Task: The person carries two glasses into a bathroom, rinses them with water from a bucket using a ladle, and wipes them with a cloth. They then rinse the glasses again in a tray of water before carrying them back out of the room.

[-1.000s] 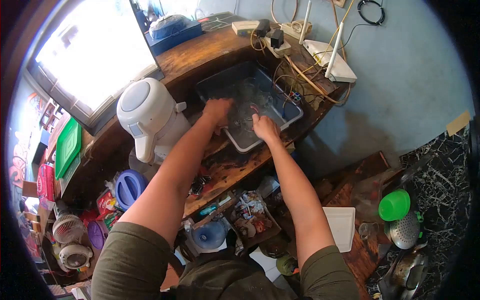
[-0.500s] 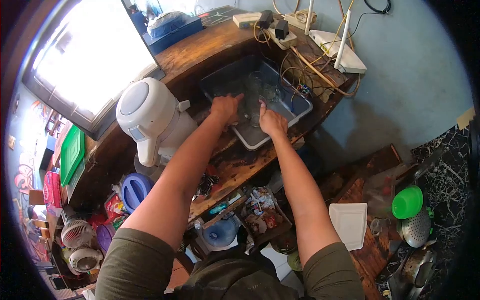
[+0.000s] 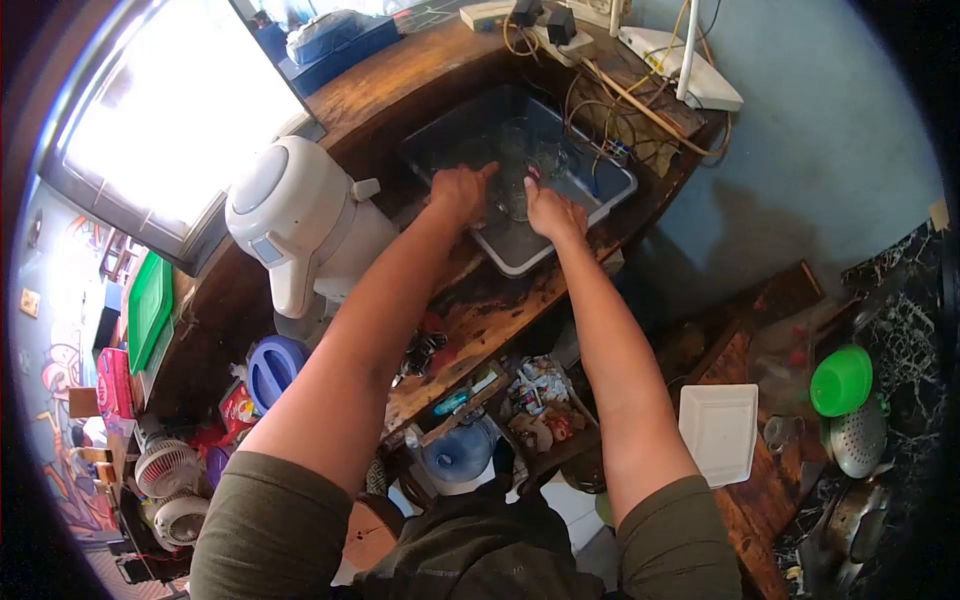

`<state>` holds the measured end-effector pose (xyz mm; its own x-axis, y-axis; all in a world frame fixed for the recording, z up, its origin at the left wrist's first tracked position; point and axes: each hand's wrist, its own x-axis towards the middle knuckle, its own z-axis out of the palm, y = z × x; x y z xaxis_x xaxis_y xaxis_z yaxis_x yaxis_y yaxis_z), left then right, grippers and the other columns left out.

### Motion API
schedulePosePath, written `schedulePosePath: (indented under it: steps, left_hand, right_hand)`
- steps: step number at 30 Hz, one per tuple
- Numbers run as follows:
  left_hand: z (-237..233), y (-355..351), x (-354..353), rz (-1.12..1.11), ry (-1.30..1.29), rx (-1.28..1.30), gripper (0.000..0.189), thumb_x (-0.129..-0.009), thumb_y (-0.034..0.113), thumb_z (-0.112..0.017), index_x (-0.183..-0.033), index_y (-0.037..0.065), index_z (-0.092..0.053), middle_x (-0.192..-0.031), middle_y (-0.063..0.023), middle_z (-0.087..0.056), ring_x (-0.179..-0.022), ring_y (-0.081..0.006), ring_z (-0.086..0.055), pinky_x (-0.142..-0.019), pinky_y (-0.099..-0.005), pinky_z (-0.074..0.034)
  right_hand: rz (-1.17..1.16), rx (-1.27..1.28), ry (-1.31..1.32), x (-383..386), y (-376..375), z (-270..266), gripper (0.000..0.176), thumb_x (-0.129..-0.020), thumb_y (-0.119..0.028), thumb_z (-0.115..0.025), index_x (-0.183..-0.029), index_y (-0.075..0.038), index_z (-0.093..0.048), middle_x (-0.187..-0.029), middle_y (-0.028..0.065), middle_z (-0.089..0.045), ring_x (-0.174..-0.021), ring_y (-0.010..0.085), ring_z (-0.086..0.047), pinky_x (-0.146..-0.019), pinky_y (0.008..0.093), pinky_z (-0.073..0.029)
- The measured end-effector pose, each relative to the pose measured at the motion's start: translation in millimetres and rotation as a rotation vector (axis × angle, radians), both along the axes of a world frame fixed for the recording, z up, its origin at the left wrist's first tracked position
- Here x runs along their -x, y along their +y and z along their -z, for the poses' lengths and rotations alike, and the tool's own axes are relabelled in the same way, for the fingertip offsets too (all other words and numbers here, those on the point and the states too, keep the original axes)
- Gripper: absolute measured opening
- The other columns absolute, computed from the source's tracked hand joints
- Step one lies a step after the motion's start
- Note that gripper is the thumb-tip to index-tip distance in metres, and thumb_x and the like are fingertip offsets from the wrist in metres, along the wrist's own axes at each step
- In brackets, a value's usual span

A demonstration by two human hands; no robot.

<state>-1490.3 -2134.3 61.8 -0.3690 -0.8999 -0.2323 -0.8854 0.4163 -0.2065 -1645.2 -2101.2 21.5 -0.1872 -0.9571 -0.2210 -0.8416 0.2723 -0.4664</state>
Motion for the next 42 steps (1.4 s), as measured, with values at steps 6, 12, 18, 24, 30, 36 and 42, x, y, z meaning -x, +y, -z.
schedulePosePath:
  steps: [6, 12, 18, 24, 30, 36, 42]
  left_hand:
    - [-6.9, 3.7, 1.0, 0.03, -0.058, 0.01, 0.106, -0.064, 0.029, -0.077, -0.147, 0.028, -0.012, -0.113, -0.0184, -0.059, -0.095, -0.0335, -0.063, -0.077, -0.0405, -0.051]
    - [-26.9, 12.8, -7.1, 0.022, -0.008, 0.043, 0.096, -0.059, 0.041, -0.079, -0.141, 0.029, -0.031, -0.114, -0.0126, -0.061, -0.102, -0.0289, -0.062, -0.082, -0.0374, -0.052]
    - [-60.2, 19.6, 8.2, -0.032, 0.055, 0.158, 0.054, -0.065, 0.037, -0.076, -0.111, 0.012, -0.063, -0.114, -0.0147, -0.061, -0.105, -0.0269, -0.061, -0.081, -0.0367, -0.052]
    - [-129.4, 71.6, 46.7, 0.068, 0.004, 0.227, 0.047, -0.068, 0.028, -0.073, -0.11, 0.008, -0.063, -0.107, -0.0145, -0.065, -0.099, -0.0267, -0.064, -0.078, -0.0351, -0.053]
    - [-220.8, 222.4, 80.6, 0.419, 0.136, 0.06, 0.05, -0.056, 0.032, -0.082, -0.093, 0.005, -0.062, -0.096, -0.017, -0.065, -0.091, -0.0312, -0.065, -0.075, -0.0366, -0.053]
    - [-199.8, 349.4, 101.6, 0.854, 0.95, -0.218, 0.016, -0.068, 0.01, -0.07, -0.079, 0.002, -0.06, -0.067, -0.0092, -0.057, -0.063, -0.0245, -0.057, -0.06, -0.0312, -0.045]
    - [-79.8, 482.4, 115.3, 0.796, 1.104, -0.767, 0.007, -0.076, 0.005, -0.069, -0.075, 0.003, -0.063, -0.062, -0.0001, -0.054, -0.058, -0.0057, -0.05, -0.054, -0.0247, -0.041]
  right_hand:
    - [-0.029, 0.027, 0.067, -3.7, 12.7, 2.7, 0.063, -0.094, -0.053, -0.021, -0.11, -0.008, -0.063, -0.116, 0.0201, -0.059, -0.112, 0.0365, -0.052, -0.105, 0.0515, -0.024]
    - [-0.003, 0.719, -0.053, 1.2, 73.1, 17.1, 0.042, -0.091, -0.04, -0.046, -0.118, -0.009, -0.055, -0.13, 0.0151, -0.048, -0.121, 0.0317, -0.045, -0.109, 0.0505, -0.018]
    - [-0.052, 0.858, -0.504, 0.9, 233.0, -32.2, 0.024, -0.085, -0.021, -0.062, -0.104, -0.006, -0.061, -0.129, 0.0144, -0.049, -0.12, 0.0308, -0.047, -0.099, 0.0414, -0.037]
    - [0.124, 0.838, -0.569, 8.1, 394.0, -27.1, 0.011, -0.084, -0.008, -0.062, -0.093, -0.001, -0.063, -0.109, 0.0127, -0.061, -0.104, 0.0256, -0.059, -0.088, 0.0348, -0.045]
    - [0.31, 0.708, -0.563, 19.3, 517.5, -21.2, 0.015, -0.088, -0.012, -0.059, -0.1, -0.003, -0.062, -0.107, 0.0104, -0.061, -0.101, 0.0231, -0.059, -0.084, 0.0347, -0.047]
    - [0.549, 0.923, -0.673, 19.6, 590.2, -28.2, 0.012, -0.092, -0.009, -0.05, -0.096, -0.001, -0.058, -0.099, 0.0091, -0.06, -0.091, 0.0205, -0.058, -0.082, 0.0311, -0.045]
    - [0.536, 1.018, -0.194, 12.6, 700.3, -48.6, 0.012, -0.089, -0.008, -0.053, -0.083, 0.003, -0.053, -0.083, 0.0128, -0.052, -0.078, 0.0292, -0.053, -0.069, 0.0335, -0.043]
